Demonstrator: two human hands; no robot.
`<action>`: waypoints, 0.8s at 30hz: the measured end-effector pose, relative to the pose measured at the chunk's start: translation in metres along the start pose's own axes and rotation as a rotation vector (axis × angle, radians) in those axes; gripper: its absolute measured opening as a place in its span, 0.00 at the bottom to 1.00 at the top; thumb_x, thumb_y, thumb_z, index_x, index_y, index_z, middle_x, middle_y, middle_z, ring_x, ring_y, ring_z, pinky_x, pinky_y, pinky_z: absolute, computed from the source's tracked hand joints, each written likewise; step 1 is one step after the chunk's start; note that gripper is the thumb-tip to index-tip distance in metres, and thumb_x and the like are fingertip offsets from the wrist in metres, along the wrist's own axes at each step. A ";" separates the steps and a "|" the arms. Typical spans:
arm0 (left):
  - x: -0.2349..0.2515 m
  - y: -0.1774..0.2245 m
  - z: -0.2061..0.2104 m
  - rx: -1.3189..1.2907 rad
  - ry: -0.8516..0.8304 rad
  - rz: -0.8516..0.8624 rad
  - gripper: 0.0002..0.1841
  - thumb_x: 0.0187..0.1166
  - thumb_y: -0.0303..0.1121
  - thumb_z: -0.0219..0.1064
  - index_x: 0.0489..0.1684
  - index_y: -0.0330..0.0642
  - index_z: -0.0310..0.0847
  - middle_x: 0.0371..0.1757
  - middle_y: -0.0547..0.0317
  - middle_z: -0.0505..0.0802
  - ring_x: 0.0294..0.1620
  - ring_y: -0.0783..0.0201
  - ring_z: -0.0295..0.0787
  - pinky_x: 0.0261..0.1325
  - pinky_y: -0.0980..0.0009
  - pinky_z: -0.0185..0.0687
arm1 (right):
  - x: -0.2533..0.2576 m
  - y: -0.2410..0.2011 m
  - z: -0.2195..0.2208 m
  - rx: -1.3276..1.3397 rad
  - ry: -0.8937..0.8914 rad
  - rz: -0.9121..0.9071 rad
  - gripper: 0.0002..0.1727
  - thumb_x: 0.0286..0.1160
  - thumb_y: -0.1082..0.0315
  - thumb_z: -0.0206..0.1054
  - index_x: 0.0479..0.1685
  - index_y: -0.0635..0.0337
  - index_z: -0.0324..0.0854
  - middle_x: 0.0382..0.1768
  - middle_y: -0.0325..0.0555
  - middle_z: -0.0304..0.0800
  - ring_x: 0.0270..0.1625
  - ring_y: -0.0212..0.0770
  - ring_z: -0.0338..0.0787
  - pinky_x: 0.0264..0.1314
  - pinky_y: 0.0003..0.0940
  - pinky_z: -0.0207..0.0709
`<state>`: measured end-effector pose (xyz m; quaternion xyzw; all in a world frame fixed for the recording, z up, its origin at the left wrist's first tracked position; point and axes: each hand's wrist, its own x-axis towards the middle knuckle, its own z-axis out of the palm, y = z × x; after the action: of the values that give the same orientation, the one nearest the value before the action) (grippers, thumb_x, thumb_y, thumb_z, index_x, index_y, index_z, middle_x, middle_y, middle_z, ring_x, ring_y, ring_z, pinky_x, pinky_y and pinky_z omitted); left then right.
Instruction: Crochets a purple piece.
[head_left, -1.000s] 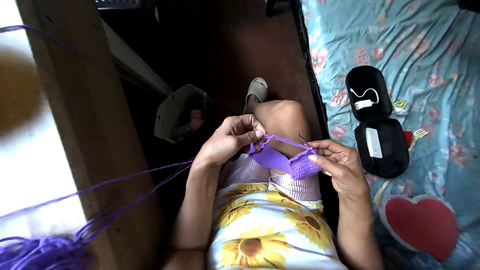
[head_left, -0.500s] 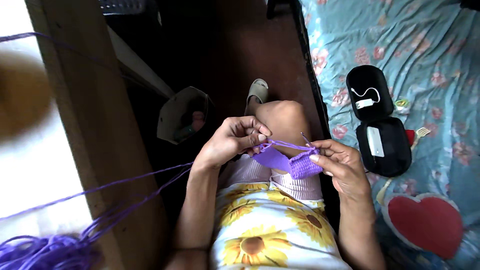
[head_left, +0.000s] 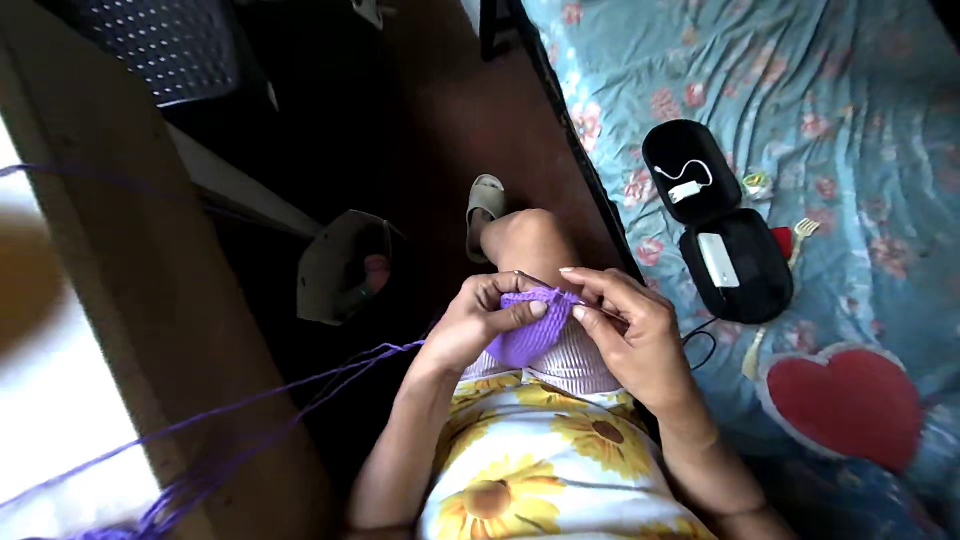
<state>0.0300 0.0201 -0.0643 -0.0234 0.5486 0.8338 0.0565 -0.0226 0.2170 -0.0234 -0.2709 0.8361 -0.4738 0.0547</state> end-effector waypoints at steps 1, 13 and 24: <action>-0.001 0.000 0.000 -0.017 -0.013 -0.016 0.08 0.73 0.22 0.66 0.34 0.45 0.91 0.32 0.67 0.94 0.33 0.78 0.89 0.40 0.80 0.87 | -0.002 0.001 -0.001 -0.039 0.016 -0.013 0.17 0.74 0.74 0.68 0.62 0.57 0.90 0.44 0.39 0.92 0.37 0.21 0.85 0.40 0.14 0.80; -0.001 0.003 -0.001 -0.152 0.007 -0.016 0.12 0.75 0.21 0.63 0.49 0.42 0.89 0.37 0.59 0.94 0.33 0.74 0.91 0.39 0.77 0.89 | -0.014 0.006 -0.014 -0.252 0.120 -0.096 0.11 0.75 0.71 0.67 0.46 0.57 0.96 0.30 0.39 0.87 0.31 0.24 0.82 0.35 0.16 0.76; 0.001 -0.002 0.001 -0.006 0.134 0.032 0.06 0.80 0.23 0.65 0.38 0.40 0.89 0.28 0.61 0.92 0.26 0.76 0.87 0.31 0.80 0.85 | -0.016 0.004 -0.006 -0.530 0.245 -0.254 0.13 0.72 0.76 0.66 0.44 0.56 0.98 0.31 0.48 0.90 0.33 0.39 0.87 0.33 0.28 0.77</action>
<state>0.0291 0.0222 -0.0655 -0.0705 0.5490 0.8328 0.0064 -0.0127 0.2312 -0.0266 -0.3187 0.8904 -0.2714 -0.1787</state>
